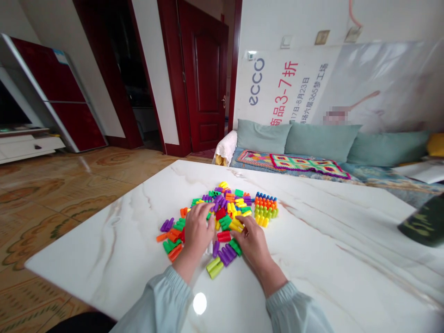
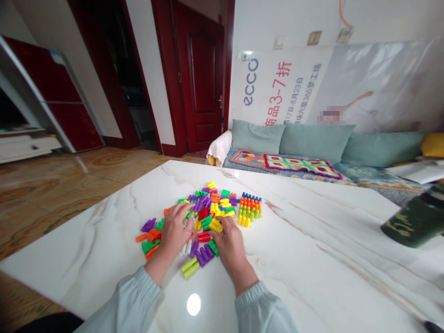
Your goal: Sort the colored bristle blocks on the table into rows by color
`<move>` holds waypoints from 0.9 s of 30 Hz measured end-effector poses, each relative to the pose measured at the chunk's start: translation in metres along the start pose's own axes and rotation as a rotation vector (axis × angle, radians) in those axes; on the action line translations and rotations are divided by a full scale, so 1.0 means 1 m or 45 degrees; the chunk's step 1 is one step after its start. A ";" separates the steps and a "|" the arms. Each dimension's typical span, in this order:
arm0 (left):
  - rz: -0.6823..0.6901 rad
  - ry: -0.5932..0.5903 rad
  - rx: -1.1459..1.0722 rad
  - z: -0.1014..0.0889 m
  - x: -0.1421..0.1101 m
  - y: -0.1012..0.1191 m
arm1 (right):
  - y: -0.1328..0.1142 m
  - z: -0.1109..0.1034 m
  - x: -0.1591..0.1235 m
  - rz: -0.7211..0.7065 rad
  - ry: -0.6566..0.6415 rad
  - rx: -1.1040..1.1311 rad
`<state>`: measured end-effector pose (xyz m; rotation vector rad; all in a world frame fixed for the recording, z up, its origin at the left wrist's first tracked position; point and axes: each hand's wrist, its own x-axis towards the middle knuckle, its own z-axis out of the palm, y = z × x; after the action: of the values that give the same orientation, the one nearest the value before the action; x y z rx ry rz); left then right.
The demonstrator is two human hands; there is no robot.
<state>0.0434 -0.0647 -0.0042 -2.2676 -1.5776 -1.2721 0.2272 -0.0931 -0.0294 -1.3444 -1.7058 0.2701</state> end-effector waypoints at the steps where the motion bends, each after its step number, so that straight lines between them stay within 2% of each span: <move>1: -0.051 0.001 0.069 0.000 0.002 -0.005 | -0.003 0.000 -0.001 -0.026 -0.048 0.047; 7: -0.274 -0.124 0.375 0.010 0.003 -0.034 | -0.016 -0.004 -0.005 -0.087 -0.246 0.111; 12: -0.281 -0.292 0.385 0.017 0.003 -0.045 | -0.017 -0.006 -0.005 -0.079 -0.275 0.097; 14: -0.259 -0.289 0.367 0.016 0.003 -0.047 | -0.016 -0.006 -0.005 -0.079 -0.278 0.102; 16: -0.260 -0.215 0.302 0.013 0.004 -0.046 | -0.015 -0.005 -0.006 -0.086 -0.273 0.114; 19: -0.276 -0.024 0.013 0.007 0.007 -0.041 | -0.012 -0.003 -0.006 -0.076 -0.225 0.140; 22: -0.359 0.090 -0.559 0.006 0.009 -0.028 | -0.010 -0.001 -0.005 -0.030 -0.099 0.189; 25: -0.483 -0.042 -1.147 0.010 0.009 -0.011 | -0.010 -0.001 -0.003 0.018 0.049 0.270; 27: -0.522 -0.152 -1.346 0.012 0.007 -0.002 | -0.011 -0.002 -0.002 0.027 0.112 0.327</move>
<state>0.0496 -0.0526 -0.0080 -2.5973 -1.6908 -2.6140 0.2214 -0.0995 -0.0219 -1.1677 -1.5279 0.4213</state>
